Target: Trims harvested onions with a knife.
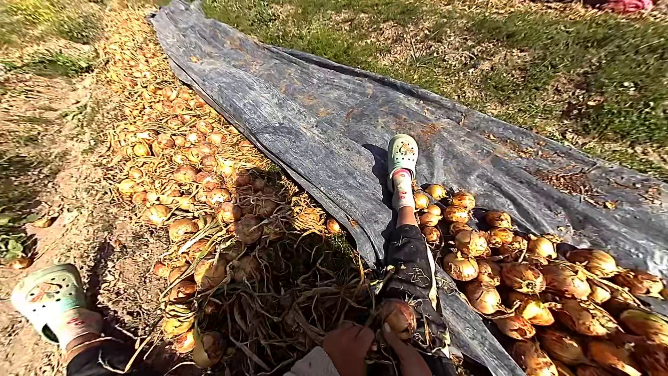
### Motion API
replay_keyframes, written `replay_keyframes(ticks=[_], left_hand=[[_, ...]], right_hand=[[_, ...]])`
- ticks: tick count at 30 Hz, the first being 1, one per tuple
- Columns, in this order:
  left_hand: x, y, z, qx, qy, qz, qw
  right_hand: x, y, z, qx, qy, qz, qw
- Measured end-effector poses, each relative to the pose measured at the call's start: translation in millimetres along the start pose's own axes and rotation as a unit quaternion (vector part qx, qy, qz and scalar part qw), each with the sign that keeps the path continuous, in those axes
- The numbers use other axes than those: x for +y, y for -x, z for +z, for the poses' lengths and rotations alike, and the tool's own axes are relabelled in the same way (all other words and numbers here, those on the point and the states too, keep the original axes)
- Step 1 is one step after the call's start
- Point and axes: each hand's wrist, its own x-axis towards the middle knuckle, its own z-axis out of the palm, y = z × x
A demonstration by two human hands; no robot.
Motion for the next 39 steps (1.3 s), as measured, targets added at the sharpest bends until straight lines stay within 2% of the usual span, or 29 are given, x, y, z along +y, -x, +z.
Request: replay_keyframes(ticks=[1, 2, 4, 5, 7, 9, 11, 13, 14, 15, 16, 18, 20, 21, 23, 26, 28, 31, 34, 36, 37, 38, 39], left_hand=[[5, -17, -11, 0.017, -0.008, 0.034, 0.999], [11, -34, -19, 0.078, -0.015, 0.081, 0.994], [25, -73, -30, 0.248, -0.008, 0.157, 0.956], [33, -89, -40, 0.278, 0.018, 0.148, 0.949], [35, -110, -62, 0.239, 0.102, 0.033, 0.965], [12, -123, -64, 0.215, 0.201, -0.049, 0.954], [-21, -123, -49, 0.182, 0.219, -0.086, 0.955], [-45, -112, -52, -0.011, 0.208, -0.141, 0.968], [-56, -109, -58, -0.102, 0.211, -0.137, 0.962], [-67, -106, -66, -0.162, 0.230, -0.124, 0.952], [-80, -105, -76, -0.178, 0.261, -0.118, 0.941], [-107, -118, -97, -0.115, 0.263, -0.147, 0.947], [-129, -150, -110, 0.021, 0.156, -0.221, 0.963], [-133, -167, -114, 0.055, 0.089, -0.250, 0.963], [-132, -194, -112, 0.063, -0.018, -0.236, 0.970], [-120, -223, -94, 0.000, -0.118, -0.188, 0.975], [-116, -235, -80, -0.031, -0.131, -0.229, 0.964], [-128, -240, -74, 0.036, -0.085, -0.303, 0.948], [-146, -207, -80, 0.070, -0.045, -0.268, 0.960], [-152, -167, -75, 0.154, 0.071, -0.247, 0.954], [-151, -144, -70, 0.210, 0.164, -0.231, 0.936], [-146, -119, -62, 0.260, 0.271, -0.219, 0.901], [-135, -95, -55, 0.303, 0.395, -0.206, 0.842]], right_hand=[[-9, -1, -3, 0.027, -0.016, -0.068, 0.997], [-20, -3, -7, 0.056, -0.031, -0.149, 0.987], [-47, -9, -18, 0.113, -0.021, -0.309, 0.944], [-62, -14, -25, 0.153, -0.006, -0.363, 0.919], [-90, -16, -43, 0.213, 0.011, -0.399, 0.892], [-105, -18, -65, 0.236, 0.020, -0.387, 0.891], [-99, -23, -79, 0.237, 0.034, -0.352, 0.905], [-78, -28, -81, 0.203, 0.030, -0.305, 0.930], [-67, -29, -78, 0.173, 0.012, -0.274, 0.946], [-56, -28, -72, 0.138, -0.010, -0.240, 0.961], [-46, -27, -65, 0.090, -0.040, -0.206, 0.974], [-29, -25, -51, -0.020, -0.102, -0.125, 0.987], [-18, -26, -35, -0.094, -0.114, -0.048, 0.988], [-14, -26, -27, -0.113, -0.104, -0.014, 0.988], [-7, -26, -14, -0.124, -0.070, 0.039, 0.989], [-2, -31, -10, -0.130, -0.041, 0.076, 0.988], [-2, -36, -14, -0.121, -0.056, 0.088, 0.987], [-3, -44, -16, -0.114, -0.068, 0.088, 0.987], [0, -48, -12, -0.106, -0.042, 0.089, 0.990], [1, -53, -10, -0.110, -0.033, 0.090, 0.989], [2, -54, -8, -0.109, -0.026, 0.088, 0.990], [2, -53, -6, -0.105, -0.016, 0.086, 0.991], [0, -52, -3, -0.102, 0.001, 0.083, 0.991]])
